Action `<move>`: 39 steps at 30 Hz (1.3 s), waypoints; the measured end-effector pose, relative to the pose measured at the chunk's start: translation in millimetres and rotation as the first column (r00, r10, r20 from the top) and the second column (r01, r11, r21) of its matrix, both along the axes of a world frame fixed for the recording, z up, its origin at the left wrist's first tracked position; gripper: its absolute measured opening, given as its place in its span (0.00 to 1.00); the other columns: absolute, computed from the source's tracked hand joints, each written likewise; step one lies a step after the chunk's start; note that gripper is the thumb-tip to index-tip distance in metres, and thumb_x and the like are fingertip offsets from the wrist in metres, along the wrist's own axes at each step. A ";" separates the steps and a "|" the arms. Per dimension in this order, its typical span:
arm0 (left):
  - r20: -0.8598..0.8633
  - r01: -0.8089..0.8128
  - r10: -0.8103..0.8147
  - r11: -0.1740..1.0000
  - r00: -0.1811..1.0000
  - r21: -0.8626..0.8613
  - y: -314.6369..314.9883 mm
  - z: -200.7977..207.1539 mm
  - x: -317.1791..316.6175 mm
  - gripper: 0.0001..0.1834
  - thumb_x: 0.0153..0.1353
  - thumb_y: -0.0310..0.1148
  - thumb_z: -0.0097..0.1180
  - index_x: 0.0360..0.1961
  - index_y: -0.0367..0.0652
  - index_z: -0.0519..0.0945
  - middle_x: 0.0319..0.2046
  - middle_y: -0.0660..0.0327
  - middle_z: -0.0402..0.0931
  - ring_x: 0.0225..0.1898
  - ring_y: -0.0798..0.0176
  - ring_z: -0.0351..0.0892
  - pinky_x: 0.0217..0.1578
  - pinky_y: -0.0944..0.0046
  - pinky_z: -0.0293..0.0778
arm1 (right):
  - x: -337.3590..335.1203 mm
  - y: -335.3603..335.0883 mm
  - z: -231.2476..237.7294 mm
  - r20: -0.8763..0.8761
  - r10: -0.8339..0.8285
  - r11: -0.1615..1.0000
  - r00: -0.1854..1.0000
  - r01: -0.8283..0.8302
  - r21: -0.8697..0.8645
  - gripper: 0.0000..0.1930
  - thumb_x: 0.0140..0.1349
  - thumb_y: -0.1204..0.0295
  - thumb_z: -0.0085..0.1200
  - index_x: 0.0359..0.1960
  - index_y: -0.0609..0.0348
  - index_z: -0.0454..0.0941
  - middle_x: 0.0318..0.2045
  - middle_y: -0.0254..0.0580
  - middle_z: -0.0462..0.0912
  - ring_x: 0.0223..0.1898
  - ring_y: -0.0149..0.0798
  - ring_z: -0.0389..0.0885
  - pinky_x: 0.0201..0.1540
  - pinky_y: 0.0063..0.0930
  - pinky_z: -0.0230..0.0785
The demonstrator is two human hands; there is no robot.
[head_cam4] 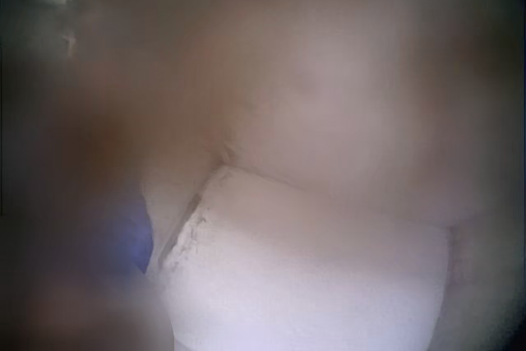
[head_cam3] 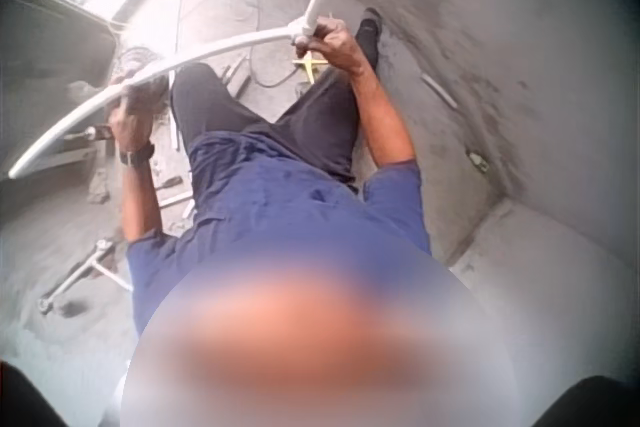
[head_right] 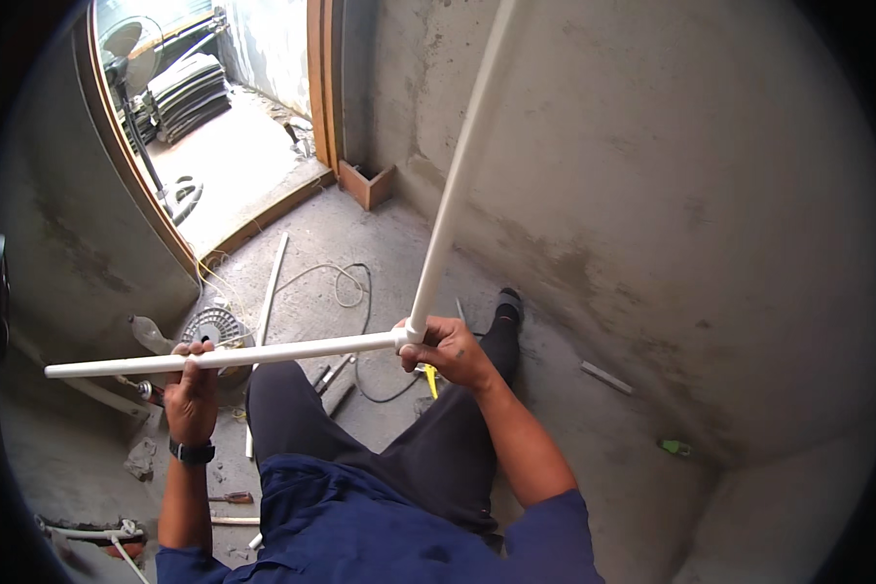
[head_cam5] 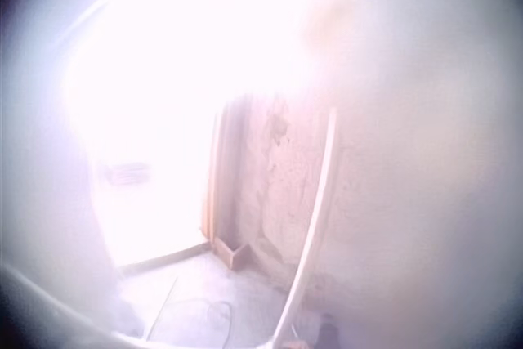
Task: The person measures and cuts white PVC pipes, then fits them into a pre-cut channel in a concrete wall. They use a tape measure, pipe cutter, and hammer to prepare and install the pipe segments.
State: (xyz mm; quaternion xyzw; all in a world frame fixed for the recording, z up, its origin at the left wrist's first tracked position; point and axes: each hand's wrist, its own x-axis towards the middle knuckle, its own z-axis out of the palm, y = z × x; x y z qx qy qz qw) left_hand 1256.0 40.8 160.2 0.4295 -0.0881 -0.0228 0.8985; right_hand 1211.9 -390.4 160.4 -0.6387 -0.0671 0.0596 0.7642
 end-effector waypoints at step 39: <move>0.384 -0.055 -0.097 0.928 0.918 0.368 -29.4 171.8 25.1 0.27 0.73 0.39 0.57 0.65 0.30 0.71 0.52 0.46 0.81 0.54 0.52 0.83 0.56 0.55 0.79 | -58.0 30.8 8.7 -0.061 0.040 0.963 0.997 -0.022 0.268 0.16 0.66 0.73 0.62 0.53 0.66 0.79 0.39 0.51 0.88 0.35 0.39 0.87 0.39 0.35 0.83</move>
